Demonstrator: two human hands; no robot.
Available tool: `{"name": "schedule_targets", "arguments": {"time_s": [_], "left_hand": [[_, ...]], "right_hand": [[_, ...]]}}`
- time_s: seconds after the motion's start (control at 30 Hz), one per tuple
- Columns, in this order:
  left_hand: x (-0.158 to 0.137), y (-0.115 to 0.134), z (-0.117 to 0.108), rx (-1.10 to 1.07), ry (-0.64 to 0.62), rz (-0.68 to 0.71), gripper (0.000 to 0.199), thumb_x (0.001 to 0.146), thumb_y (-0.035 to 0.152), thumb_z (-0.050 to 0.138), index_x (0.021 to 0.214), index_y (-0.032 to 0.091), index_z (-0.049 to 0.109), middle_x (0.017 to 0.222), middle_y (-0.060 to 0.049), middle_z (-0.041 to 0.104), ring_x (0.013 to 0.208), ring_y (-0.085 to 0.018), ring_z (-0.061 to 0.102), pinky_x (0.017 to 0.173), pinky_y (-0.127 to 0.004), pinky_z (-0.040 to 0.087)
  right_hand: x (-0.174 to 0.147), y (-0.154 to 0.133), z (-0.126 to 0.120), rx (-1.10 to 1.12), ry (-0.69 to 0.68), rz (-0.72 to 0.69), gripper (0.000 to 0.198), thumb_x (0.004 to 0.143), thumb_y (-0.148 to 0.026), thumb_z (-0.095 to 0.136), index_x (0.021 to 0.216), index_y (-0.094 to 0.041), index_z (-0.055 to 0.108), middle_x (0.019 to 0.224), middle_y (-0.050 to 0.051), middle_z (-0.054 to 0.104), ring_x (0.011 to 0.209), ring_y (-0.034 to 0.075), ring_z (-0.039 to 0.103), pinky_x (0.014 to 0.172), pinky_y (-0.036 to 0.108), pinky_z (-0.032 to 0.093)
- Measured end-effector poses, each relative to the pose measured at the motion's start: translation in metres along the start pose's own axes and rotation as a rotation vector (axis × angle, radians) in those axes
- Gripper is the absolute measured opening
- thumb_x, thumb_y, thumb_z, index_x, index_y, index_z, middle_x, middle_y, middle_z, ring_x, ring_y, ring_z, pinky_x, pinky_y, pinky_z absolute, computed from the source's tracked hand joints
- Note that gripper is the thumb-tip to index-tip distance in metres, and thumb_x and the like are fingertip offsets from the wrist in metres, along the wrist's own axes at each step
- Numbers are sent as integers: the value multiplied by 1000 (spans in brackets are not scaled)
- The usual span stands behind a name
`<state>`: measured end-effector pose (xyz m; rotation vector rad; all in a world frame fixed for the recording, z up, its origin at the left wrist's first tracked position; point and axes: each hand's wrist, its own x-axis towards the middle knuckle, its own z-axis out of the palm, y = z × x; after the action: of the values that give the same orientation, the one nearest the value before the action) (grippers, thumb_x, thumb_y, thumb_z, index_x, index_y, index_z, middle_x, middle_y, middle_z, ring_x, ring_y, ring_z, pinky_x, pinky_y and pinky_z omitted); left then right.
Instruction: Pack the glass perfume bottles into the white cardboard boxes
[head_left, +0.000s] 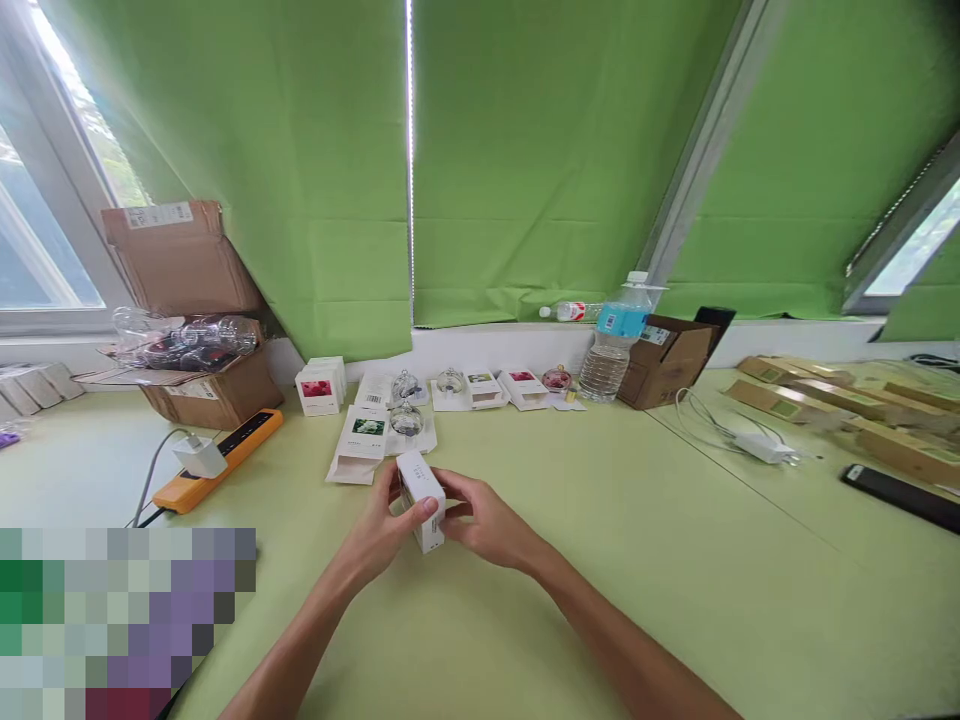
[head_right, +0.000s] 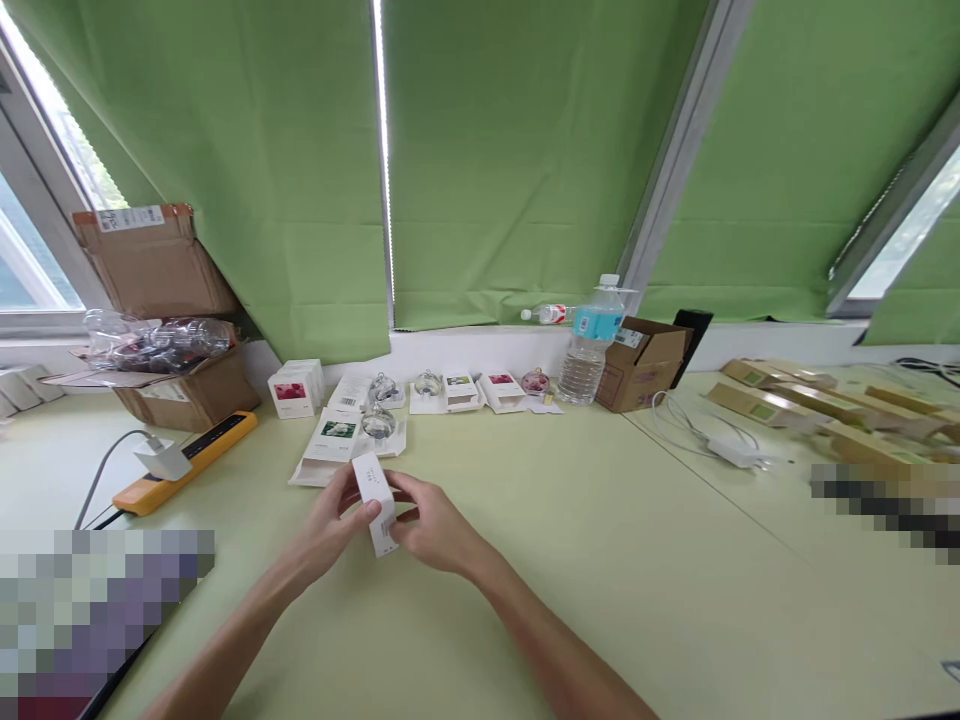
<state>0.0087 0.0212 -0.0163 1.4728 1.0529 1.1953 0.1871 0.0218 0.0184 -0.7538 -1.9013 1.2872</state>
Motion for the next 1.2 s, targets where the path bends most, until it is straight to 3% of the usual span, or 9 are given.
{"name": "schedule_targets", "arguments": {"time_s": [0.13,0.43,0.63,0.73,1.2], "left_hand": [[1,-5,-1,34,-10,30,56,78,41,66,125,21,42,126,-11,54,118,-26,50,98,-41,40],[2,-8,-2,78,-12,61,54,80,41,63,124,20,42,121,-10,55,114,-24,52,98,-40,39],[4,-4,-3,101,7,73,41,83,43,58,115,19,51,115,-9,61,107,-23,57,93,-37,43],[5,-3,-5,98,13,86,38,83,43,58,112,18,53,113,-9,62,104,-23,59,92,-37,44],[6,0,-7,106,92,7,46,77,43,65,115,20,54,114,-8,63,98,-21,61,81,-33,52]], "right_hand": [[-1,1,4,-66,3,35,65,76,-14,62,136,-29,43,123,3,60,95,19,63,80,33,53],[0,1,5,-160,30,46,52,77,-17,61,128,-26,51,104,1,67,89,18,63,80,31,51],[0,5,-3,-236,45,62,36,78,-20,61,114,-21,60,99,2,67,88,18,62,79,31,50],[0,8,-7,-257,63,62,31,79,-20,60,109,-20,61,100,2,68,88,19,62,79,31,50],[3,17,-17,-232,119,19,41,82,-18,56,123,-23,54,114,6,65,99,20,62,80,33,53]]}}
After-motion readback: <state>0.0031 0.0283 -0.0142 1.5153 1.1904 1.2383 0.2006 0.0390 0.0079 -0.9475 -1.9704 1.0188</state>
